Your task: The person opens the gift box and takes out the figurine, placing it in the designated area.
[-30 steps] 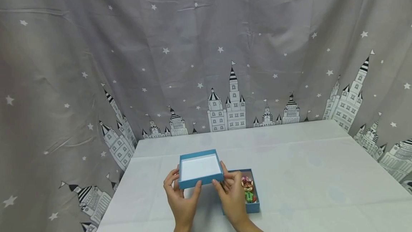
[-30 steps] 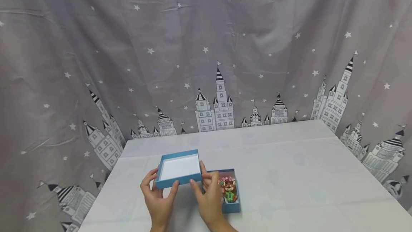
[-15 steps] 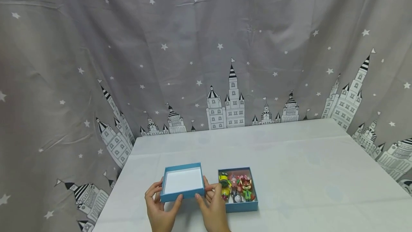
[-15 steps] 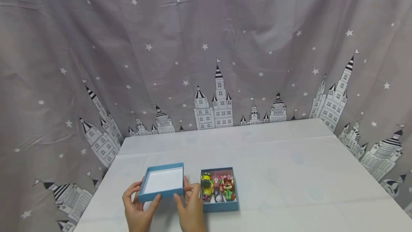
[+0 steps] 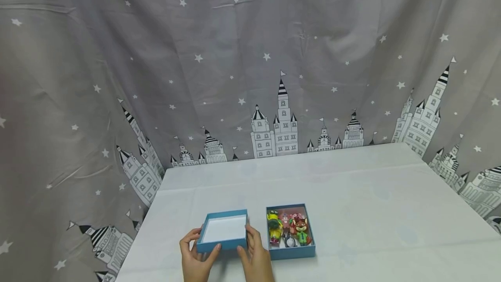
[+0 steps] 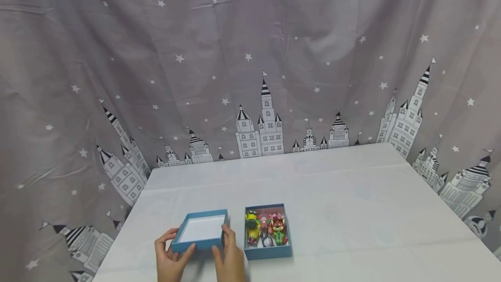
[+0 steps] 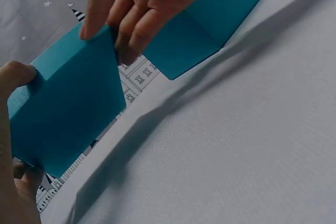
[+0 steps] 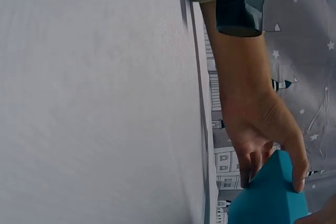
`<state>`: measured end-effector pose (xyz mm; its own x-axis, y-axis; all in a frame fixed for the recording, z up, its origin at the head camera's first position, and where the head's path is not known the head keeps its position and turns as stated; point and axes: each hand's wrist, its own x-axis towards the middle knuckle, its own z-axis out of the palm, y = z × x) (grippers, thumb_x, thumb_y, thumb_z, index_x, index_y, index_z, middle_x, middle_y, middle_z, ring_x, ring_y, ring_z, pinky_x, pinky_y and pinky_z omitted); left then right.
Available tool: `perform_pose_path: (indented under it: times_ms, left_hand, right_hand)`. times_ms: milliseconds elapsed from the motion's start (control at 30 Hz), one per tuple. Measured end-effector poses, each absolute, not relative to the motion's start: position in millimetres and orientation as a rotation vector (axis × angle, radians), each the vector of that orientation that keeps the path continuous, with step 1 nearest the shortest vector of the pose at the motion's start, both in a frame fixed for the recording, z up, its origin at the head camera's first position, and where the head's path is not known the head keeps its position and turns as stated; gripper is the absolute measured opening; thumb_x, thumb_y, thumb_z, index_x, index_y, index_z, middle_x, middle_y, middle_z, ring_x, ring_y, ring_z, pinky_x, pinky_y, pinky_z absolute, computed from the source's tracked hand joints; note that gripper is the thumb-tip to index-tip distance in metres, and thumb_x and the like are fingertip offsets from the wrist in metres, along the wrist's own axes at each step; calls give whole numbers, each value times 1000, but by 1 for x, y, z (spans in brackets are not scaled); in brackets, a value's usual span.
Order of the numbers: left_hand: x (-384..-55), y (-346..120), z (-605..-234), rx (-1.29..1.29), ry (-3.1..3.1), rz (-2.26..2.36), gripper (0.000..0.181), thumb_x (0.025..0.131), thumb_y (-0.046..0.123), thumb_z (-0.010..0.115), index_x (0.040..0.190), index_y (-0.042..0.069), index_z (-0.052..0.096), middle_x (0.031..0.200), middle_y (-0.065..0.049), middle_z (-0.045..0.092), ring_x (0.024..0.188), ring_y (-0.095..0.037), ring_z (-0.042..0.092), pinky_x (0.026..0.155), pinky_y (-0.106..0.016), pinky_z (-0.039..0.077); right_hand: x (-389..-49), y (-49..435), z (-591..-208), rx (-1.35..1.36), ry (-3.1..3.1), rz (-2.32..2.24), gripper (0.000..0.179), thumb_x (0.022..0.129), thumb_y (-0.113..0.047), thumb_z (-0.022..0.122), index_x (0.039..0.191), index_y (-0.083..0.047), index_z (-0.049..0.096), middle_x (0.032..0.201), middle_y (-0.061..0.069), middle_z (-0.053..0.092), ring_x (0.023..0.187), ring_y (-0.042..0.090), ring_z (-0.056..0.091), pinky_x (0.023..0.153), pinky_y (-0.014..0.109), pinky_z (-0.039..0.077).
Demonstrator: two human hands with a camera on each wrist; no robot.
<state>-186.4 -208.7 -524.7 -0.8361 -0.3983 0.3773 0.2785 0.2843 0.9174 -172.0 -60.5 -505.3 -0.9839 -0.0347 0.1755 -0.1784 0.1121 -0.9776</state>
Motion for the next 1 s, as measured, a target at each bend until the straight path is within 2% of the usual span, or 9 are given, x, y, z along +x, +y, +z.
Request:
perform_pose_path:
  times_ms: [67, 133, 267, 367, 500, 600, 733, 900, 1000]
  left_hand:
    - [-186, -209, -526, 135, -2029, -1624, 66, 61, -9, 76, 109, -6, 32, 121, -8, 35, 108, 3, 42, 86, -3, 36]
    - [-186, -209, -527, 150, -2058, -1634, 66, 62, -8, 76, 110, -6, 32, 122, -7, 35, 110, -7, 45, 85, -4, 38]
    - [-185, -212, -530, 152, -2145, -1632, 64, 63, -2, 78, 108, -5, 32, 125, -9, 35, 113, -37, 46, 85, -20, 46]
    - [-185, -216, -531, 102, -2218, -1615, 63, 64, 3, 78, 105, -4, 32, 127, -14, 35, 112, -50, 42, 82, -29, 50]
    - [-185, -222, -532, 61, -2330, -1566, 62, 62, 11, 81, 103, 1, 36, 130, -13, 36, 110, -50, 44, 78, -18, 50]
    - [-185, -227, -533, 26, -2402, -1539, 62, 63, 16, 81, 104, 3, 38, 133, -15, 35, 111, -50, 43, 79, -22, 51]
    - [-185, -234, -536, -30, -2438, -1604, 63, 62, 17, 81, 106, 1, 39, 137, -18, 30, 115, -51, 39, 78, -33, 52]
    - [-185, -238, -538, -60, -2466, -1695, 63, 62, 11, 81, 107, 0, 39, 141, -17, 25, 116, -46, 41, 76, -24, 53]
    - [-185, -239, -537, -79, -2485, -1691, 63, 60, 10, 82, 106, 0, 40, 141, -18, 24, 115, -45, 43, 75, -25, 53]
  right_hand:
    - [-171, -59, -506, 220, -2299, 1978, 47, 84, -5, 58, 127, -1, 40, 130, 29, 39, 114, 37, 45, 88, 37, 45]
    - [-169, -58, -508, 239, -2325, 1935, 45, 83, -2, 58, 125, -1, 43, 130, 30, 39, 113, 37, 47, 87, 37, 46]
    - [-168, -56, -514, 283, -2343, 1861, 44, 83, 1, 58, 124, 1, 43, 128, 31, 40, 110, 39, 49, 85, 38, 47]
    - [-169, -56, -519, 289, -2354, 1839, 44, 82, 2, 58, 123, 1, 43, 129, 30, 40, 110, 38, 49, 86, 36, 47]
    - [-170, -55, -523, 274, -2384, 1834, 42, 83, 2, 58, 122, 0, 44, 130, 28, 40, 113, 36, 47, 87, 35, 46]
    - [-170, -54, -527, 259, -2399, 1826, 40, 82, 3, 57, 120, 0, 45, 130, 25, 41, 113, 35, 47, 87, 34, 46]
    - [-169, -54, -533, 270, -2413, 1783, 37, 82, 4, 57, 117, -1, 47, 129, 23, 44, 112, 33, 49, 86, 33, 47]
    - [-168, -53, -537, 319, -2427, 1757, 35, 82, 3, 57, 115, 0, 47, 127, 26, 44, 111, 36, 49, 85, 35, 48]
    - [-167, -51, -536, 327, -2469, 1735, 35, 82, 0, 59, 115, 1, 47, 127, 27, 44, 111, 37, 48, 86, 36, 47]
